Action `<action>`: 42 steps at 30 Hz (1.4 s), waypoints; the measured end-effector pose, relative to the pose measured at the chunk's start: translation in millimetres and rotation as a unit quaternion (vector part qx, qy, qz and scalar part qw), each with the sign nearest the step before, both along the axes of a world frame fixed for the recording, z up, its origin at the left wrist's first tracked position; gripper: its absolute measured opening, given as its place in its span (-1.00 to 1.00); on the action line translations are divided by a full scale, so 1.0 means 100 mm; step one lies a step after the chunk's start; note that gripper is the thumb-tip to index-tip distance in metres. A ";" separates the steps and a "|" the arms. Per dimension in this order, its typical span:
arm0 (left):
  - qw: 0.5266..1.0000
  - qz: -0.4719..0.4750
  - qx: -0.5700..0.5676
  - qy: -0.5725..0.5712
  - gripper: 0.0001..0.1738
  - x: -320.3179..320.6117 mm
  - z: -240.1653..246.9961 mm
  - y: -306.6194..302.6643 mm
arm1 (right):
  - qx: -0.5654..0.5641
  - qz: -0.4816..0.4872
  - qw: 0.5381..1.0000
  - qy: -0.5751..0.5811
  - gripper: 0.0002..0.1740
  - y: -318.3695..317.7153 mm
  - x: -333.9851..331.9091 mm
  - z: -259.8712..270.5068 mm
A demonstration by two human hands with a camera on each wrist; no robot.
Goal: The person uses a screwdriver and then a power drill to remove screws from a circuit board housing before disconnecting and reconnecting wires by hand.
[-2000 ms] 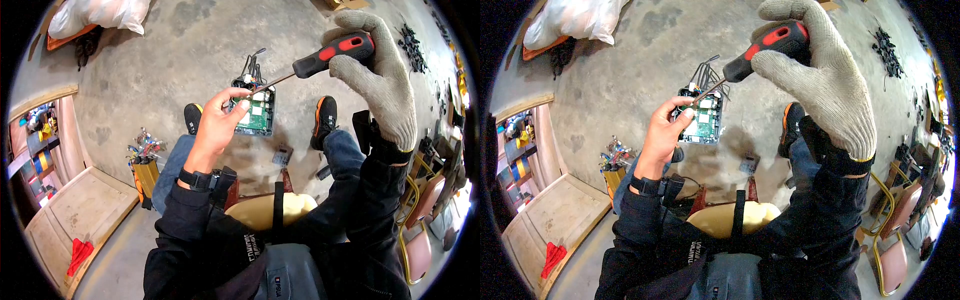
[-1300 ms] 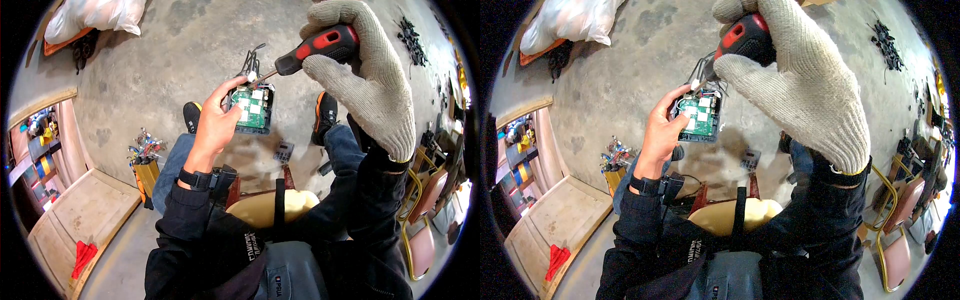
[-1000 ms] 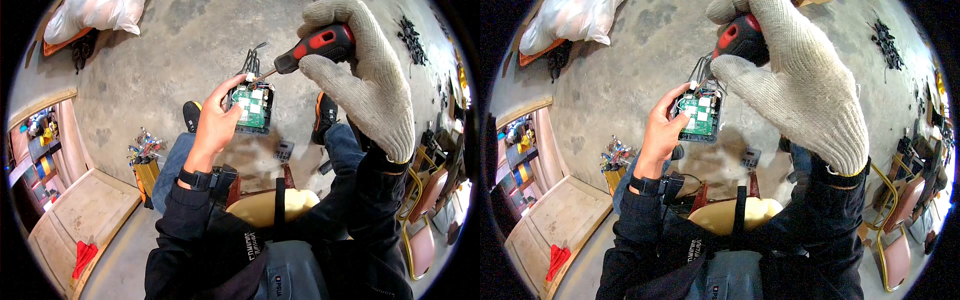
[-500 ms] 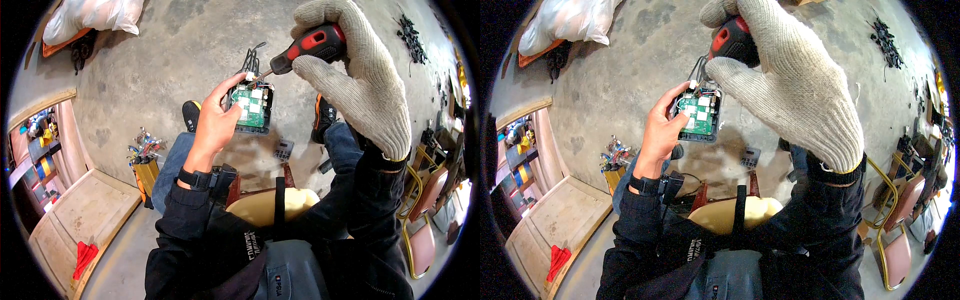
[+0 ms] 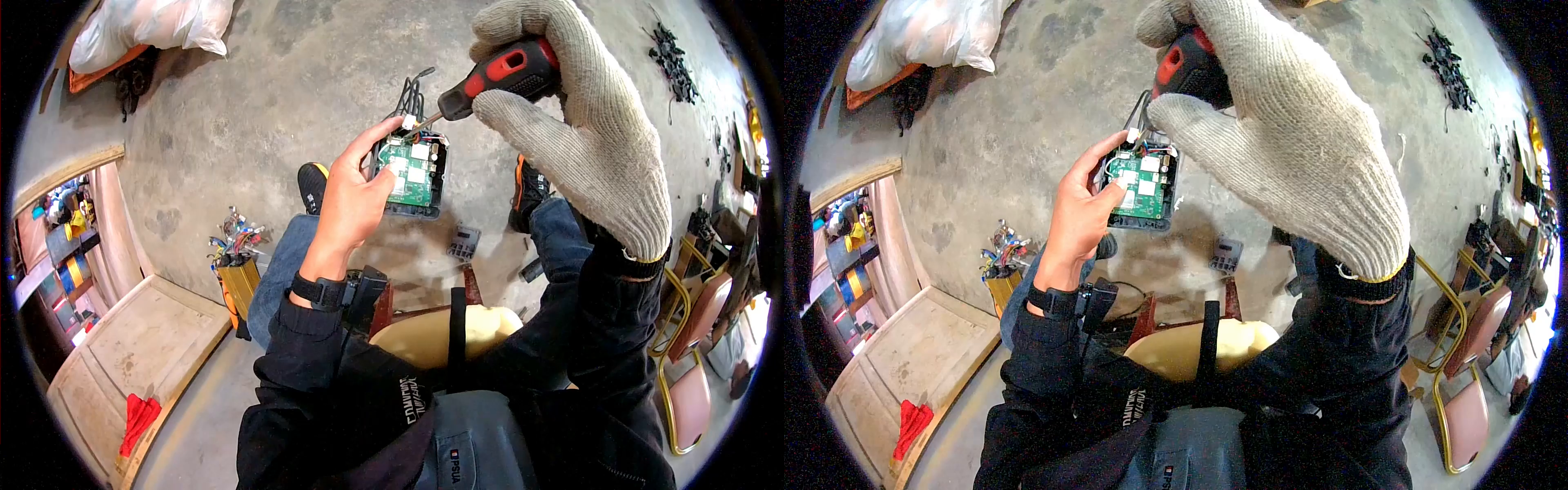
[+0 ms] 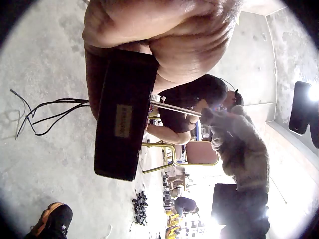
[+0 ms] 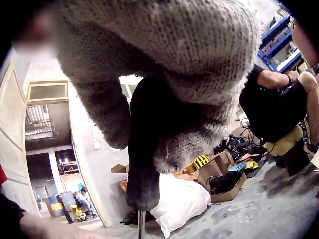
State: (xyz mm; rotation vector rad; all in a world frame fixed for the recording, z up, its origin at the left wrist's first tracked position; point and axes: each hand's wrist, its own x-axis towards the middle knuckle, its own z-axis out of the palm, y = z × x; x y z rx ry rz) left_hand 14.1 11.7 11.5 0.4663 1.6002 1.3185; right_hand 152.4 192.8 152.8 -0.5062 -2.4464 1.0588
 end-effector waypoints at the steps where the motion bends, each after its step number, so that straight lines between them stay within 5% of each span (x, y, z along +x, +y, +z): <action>1: 1.000 -0.001 0.001 0.003 -0.35 0.00 -0.01 0.00 | -0.004 -0.010 0.999 -0.032 -0.55 -0.02 -0.02 0.04; 6: 0.999 -0.014 0.006 0.042 -0.34 -0.02 -0.02 -0.01 | -0.026 0.004 1.000 0.007 -0.55 0.00 0.01 -0.05; 18: 0.999 -0.023 0.008 0.040 -0.35 -0.01 -0.06 -0.02 | -0.053 -0.023 0.992 -0.108 -0.58 -0.01 -0.05 0.11; 21: 0.999 -0.020 0.008 0.047 -0.35 0.00 -0.03 -0.01 | -0.095 0.062 0.993 0.019 -0.59 0.10 0.03 -0.14; 26: 0.999 -0.022 0.011 0.045 -0.35 0.00 -0.04 -0.02 | -0.052 -0.024 0.986 -0.157 -0.61 -0.10 -0.12 0.31; 29: 0.998 -0.026 -0.003 0.052 -0.36 -0.02 -0.05 -0.02 | -0.028 0.033 0.999 -0.015 -0.61 0.01 0.00 0.00; 32: 0.997 -0.031 0.002 0.067 -0.36 -0.03 -0.08 -0.03 | -0.083 0.004 0.987 -0.138 -0.61 -0.02 -0.11 0.30; 38: 0.999 -0.020 -0.009 0.039 -0.36 0.00 0.02 0.00 | -0.040 0.050 0.997 -0.033 -0.61 0.03 0.00 0.03; 42: 0.999 -0.022 -0.008 0.039 -0.36 -0.01 -0.01 -0.01 | -0.049 -0.002 0.991 -0.122 -0.60 -0.04 -0.07 0.16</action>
